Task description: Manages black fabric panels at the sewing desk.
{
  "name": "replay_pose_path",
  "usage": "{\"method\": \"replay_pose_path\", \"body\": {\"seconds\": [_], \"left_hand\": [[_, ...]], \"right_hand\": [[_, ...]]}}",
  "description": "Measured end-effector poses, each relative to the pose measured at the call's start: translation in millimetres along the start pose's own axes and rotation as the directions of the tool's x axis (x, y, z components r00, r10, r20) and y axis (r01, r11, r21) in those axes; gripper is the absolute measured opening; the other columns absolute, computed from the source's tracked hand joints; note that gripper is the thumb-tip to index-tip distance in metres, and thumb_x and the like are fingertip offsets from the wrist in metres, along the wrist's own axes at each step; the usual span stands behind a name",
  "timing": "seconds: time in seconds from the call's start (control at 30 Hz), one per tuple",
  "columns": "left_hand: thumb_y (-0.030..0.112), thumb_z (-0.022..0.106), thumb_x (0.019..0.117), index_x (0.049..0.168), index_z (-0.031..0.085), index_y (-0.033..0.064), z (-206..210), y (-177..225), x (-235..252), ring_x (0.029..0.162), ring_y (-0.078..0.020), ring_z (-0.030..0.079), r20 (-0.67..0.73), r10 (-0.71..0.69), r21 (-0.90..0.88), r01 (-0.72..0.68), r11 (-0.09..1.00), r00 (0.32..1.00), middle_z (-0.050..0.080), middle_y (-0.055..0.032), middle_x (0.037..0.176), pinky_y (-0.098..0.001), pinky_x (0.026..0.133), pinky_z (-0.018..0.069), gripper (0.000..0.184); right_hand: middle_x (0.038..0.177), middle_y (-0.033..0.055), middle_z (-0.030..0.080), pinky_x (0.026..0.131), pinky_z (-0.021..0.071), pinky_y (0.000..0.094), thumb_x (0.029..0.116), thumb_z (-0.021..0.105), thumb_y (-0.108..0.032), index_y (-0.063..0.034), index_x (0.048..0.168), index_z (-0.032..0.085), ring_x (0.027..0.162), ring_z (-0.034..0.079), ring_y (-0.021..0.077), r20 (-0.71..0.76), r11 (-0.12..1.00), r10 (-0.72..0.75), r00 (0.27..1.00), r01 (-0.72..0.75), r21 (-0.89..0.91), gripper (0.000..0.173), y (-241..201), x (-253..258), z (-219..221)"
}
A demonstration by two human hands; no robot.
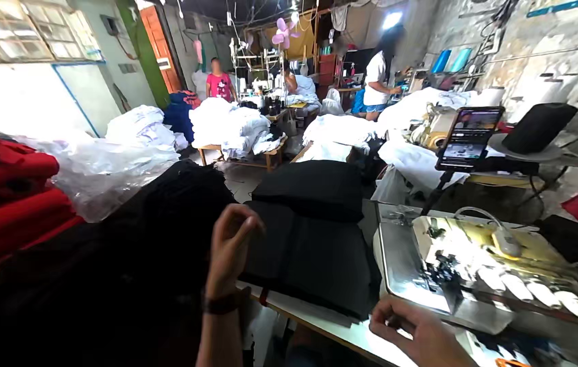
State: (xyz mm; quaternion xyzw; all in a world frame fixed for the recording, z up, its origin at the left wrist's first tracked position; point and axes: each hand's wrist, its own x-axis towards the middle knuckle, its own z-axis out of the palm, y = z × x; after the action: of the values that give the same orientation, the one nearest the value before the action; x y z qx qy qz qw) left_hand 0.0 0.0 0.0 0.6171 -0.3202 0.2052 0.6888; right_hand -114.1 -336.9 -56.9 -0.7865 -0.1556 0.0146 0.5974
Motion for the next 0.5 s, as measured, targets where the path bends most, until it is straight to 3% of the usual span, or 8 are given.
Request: {"method": "replay_pose_path", "body": {"seconds": [0.03, 0.07, 0.13, 0.2, 0.23, 0.37, 0.43, 0.5], "left_hand": [[0.015, 0.06, 0.101, 0.116, 0.066, 0.003, -0.6, -36.4, 0.9, 0.097, -0.0197, 0.07, 0.007, -0.143, 0.197, 0.139, 0.971, 0.99, 0.071, -0.01, 0.108, -0.0373, 0.087, 0.0594, 0.02], [0.016, 0.061, 0.101, 0.127, 0.065, 0.0017, 1.3, -66.4, -1.5, 0.114, -0.0232, 0.067, 0.029, -0.31, 0.437, 0.267, 0.859, 0.95, 0.068, -0.0133, 0.124, -0.0416, 0.099, 0.0551, 0.03], [0.03, 0.062, 0.1014, 0.145, 0.058, 0.0121, 12.2, -117.1, -16.6, 0.144, -0.0336, 0.045, 0.014, -0.568, 0.754, 0.364, 0.546, 0.823, 0.05, -0.0152, 0.154, -0.0595, 0.116, 0.037, 0.047], [0.042, 0.051, 0.1056, 0.157, 0.044, 0.0252, 24.2, -155.1, -44.0, 0.156, -0.0328, 0.024, -0.018, -0.684, 0.88, 0.336, 0.335, 0.729, 0.034, -0.0078, 0.167, -0.0666, 0.122, 0.0164, 0.055], [0.047, 0.041, 0.1076, 0.161, 0.035, 0.0307, 28.5, -167.0, -55.4, 0.158, -0.0273, 0.018, -0.037, -0.689, 0.915, 0.301, 0.268, 0.724, 0.028, -0.0003, 0.169, -0.0649, 0.124, 0.0097, 0.056], [0.05, 0.034, 0.1081, 0.162, 0.034, 0.0327, 29.2, -176.1, -66.3, 0.158, -0.0207, 0.018, -0.052, -0.634, 0.924, 0.278, 0.262, 0.772, 0.029, 0.0068, 0.168, -0.0602, 0.125, 0.0069, 0.056], [0.051, 0.034, 0.1079, 0.162, 0.033, 0.0322, 26.2, -173.0, -66.7, 0.158, -0.0205, 0.018, -0.04, -0.645, 0.92, 0.28, 0.274, 0.763, 0.029, 0.0062, 0.169, -0.0599, 0.125, 0.0067, 0.057], [0.051, 0.035, 0.1078, 0.162, 0.034, 0.031, 24.9, -170.9, -67.5, 0.158, -0.0196, 0.019, -0.032, -0.636, 0.917, 0.276, 0.288, 0.771, 0.029, 0.0062, 0.169, -0.0583, 0.126, 0.0071, 0.058]], "right_hand": [[0.092, 0.0062, 0.072, 0.078, 0.059, 0.0301, 0.0887, 0.076, -0.007, 0.003, 0.099, 0.071, 0.083, 0.069, 0.0106, -0.021, 0.992, 0.097, 0.995, -0.098, -0.08, 0.015, 9.9, -2.4, 0.2], [0.092, 0.0084, 0.072, 0.079, 0.059, 0.0306, 0.0892, 0.075, -0.007, 0.0054, 0.1, 0.07, 0.083, 0.069, 0.0113, -0.022, 0.983, 0.136, 0.99, -0.138, -0.12, 0.017, 17.4, -6.8, -2.4], [0.091, 0.0082, 0.072, 0.078, 0.0594, 0.0291, 0.09, 0.075, -0.008, 0.0053, 0.099, 0.069, 0.082, 0.069, 0.0102, 0.0, 0.982, 0.142, 0.99, -0.14, -0.13, 0.017, 27.1, -13.7, -8.6], [0.092, 0.0099, 0.072, 0.078, 0.0593, 0.0295, 0.0908, 0.075, -0.01, 0.0055, 0.1, 0.07, 0.082, 0.069, 0.012, 0.011, 0.981, 0.127, 0.992, -0.124, -0.149, 0.019, 31.1, -10.8, -7.4], [0.092, 0.0108, 0.072, 0.077, 0.0593, 0.0303, 0.091, 0.075, -0.01, 0.0054, 0.101, 0.07, 0.082, 0.069, 0.0134, 0.012, 0.98, 0.125, 0.992, -0.122, -0.158, 0.019, 30.7, -4.6, -4.3], [0.102, 0.0116, 0.073, 0.083, 0.0589, 0.0386, 0.0899, 0.077, -0.018, -0.0024, 0.101, 0.075, 0.092, 0.07, 0.021, -0.077, 0.932, -0.091, 0.993, 0.057, -0.357, 0.019, 55.5, 33.0, 24.1], [0.128, 0.0094, 0.069, 0.102, 0.0519, 0.0526, 0.0867, 0.078, -0.036, -0.0128, 0.115, 0.076, 0.121, 0.064, 0.0293, -0.132, 0.817, -0.263, 0.956, 0.148, -0.557, 0.037, 90.2, 54.1, 45.0], [0.15, 0.0094, 0.057, 0.115, 0.0361, 0.065, 0.0837, 0.074, -0.057, -0.0187, 0.137, 0.067, 0.142, 0.048, 0.0367, -0.099, 0.685, -0.339, 0.936, 0.173, -0.708, 0.066, 127.5, 69.8, 59.9]]}}
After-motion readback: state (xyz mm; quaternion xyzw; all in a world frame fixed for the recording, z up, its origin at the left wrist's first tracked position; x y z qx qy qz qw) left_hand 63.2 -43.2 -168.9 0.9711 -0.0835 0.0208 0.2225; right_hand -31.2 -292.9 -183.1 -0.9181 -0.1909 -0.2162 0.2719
